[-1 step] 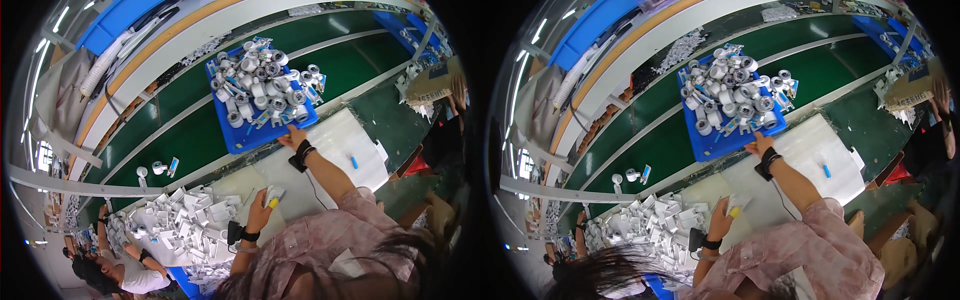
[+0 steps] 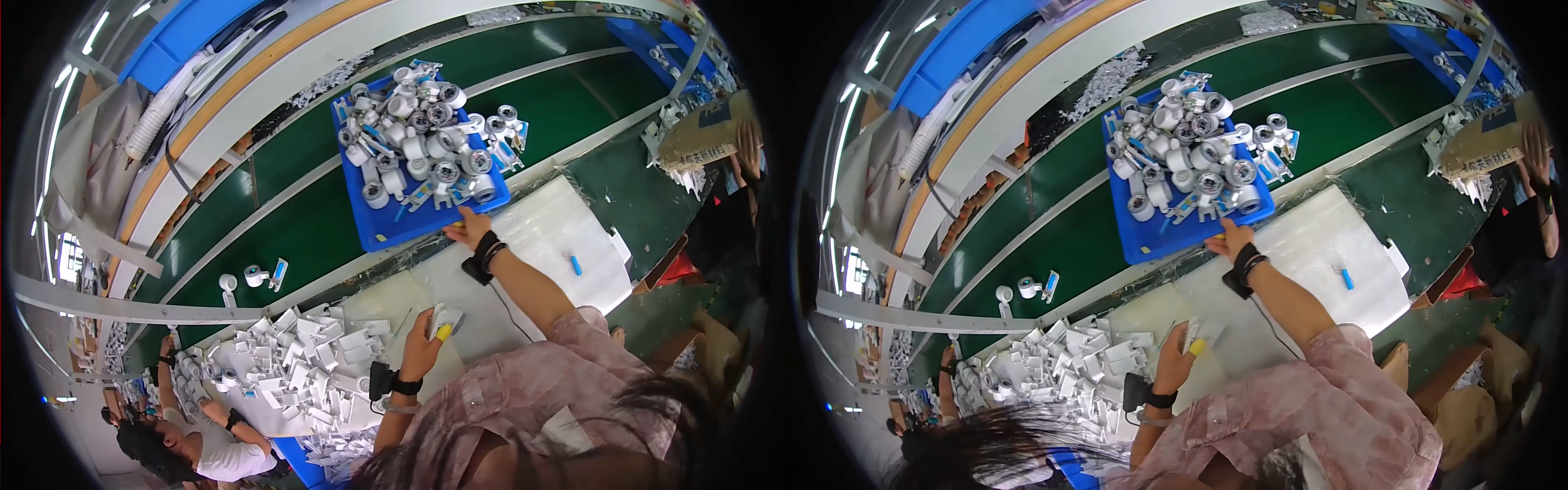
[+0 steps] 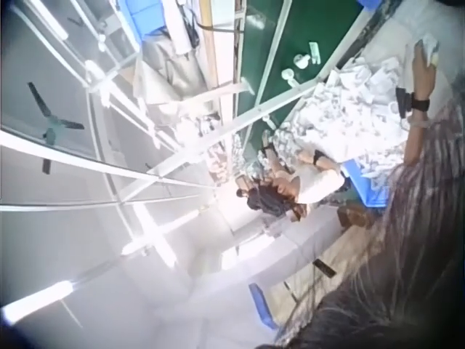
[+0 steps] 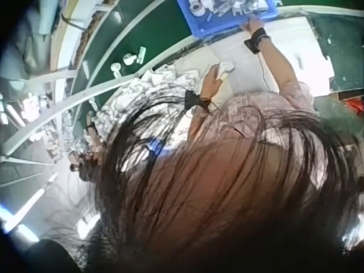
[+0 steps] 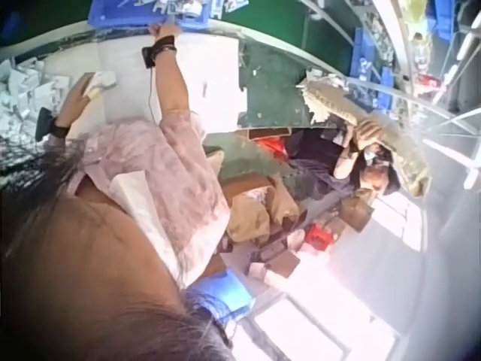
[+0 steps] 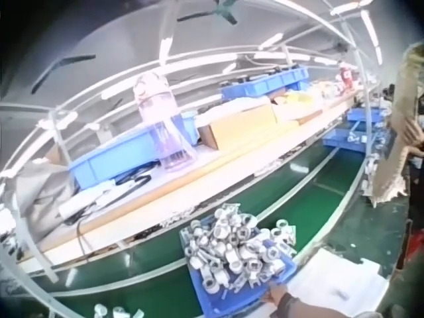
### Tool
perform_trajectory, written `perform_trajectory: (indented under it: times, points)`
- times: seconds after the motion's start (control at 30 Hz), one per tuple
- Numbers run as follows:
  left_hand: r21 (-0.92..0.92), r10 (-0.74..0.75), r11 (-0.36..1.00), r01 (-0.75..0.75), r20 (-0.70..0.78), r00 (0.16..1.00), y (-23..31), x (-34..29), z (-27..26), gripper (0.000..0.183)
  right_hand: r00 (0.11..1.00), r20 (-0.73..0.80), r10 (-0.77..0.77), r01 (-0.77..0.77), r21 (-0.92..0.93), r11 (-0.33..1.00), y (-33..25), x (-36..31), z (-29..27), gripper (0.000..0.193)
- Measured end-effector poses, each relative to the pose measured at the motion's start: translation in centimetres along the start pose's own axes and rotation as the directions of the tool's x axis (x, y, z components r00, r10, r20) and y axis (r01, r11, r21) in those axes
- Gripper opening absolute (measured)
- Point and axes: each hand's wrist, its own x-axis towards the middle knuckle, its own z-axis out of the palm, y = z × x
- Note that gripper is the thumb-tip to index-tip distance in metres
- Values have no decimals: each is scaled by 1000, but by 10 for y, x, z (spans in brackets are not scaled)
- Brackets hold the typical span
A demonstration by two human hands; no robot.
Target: The person picks up a white plastic housing, inserts a blue battery, and snaps a white fan head onto the housing. They then place the assembled fan onto a green conveyor belt and reach into a blue tray for more parts.
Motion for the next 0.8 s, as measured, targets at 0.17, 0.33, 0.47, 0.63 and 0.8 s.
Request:
perform_trajectory:
  times: [0.17, 0.33, 0.47, 0.63, 0.8]
  points:
    - [98, -70, 993, 66, 42, 997, 27, 3, 28, 43, 985, 125, 115, -116, -2, 993, 32, -17, 25, 38]
    - [178, -94, 981, 73, 115, 989, 59, -1, 30, 43, 982, 142, 120, -112, -67, 991, 38, -22, 23, 43]
    - [72, -17, 997, 8, 117, 993, 51, -3, 37, 46, 969, 175, 174, -132, -232, 964, 26, -42, 14, 43]
    - [-92, -42, 994, 51, 95, 995, 62, -11, 24, 48, 519, 682, 515, 118, -654, 747, 8, -142, -14, 53]
    - [-131, 30, 991, -28, 10, 1000, 74, -8, 18, 44, 352, 764, 541, 114, -609, 785, -9, -190, -64, 44]
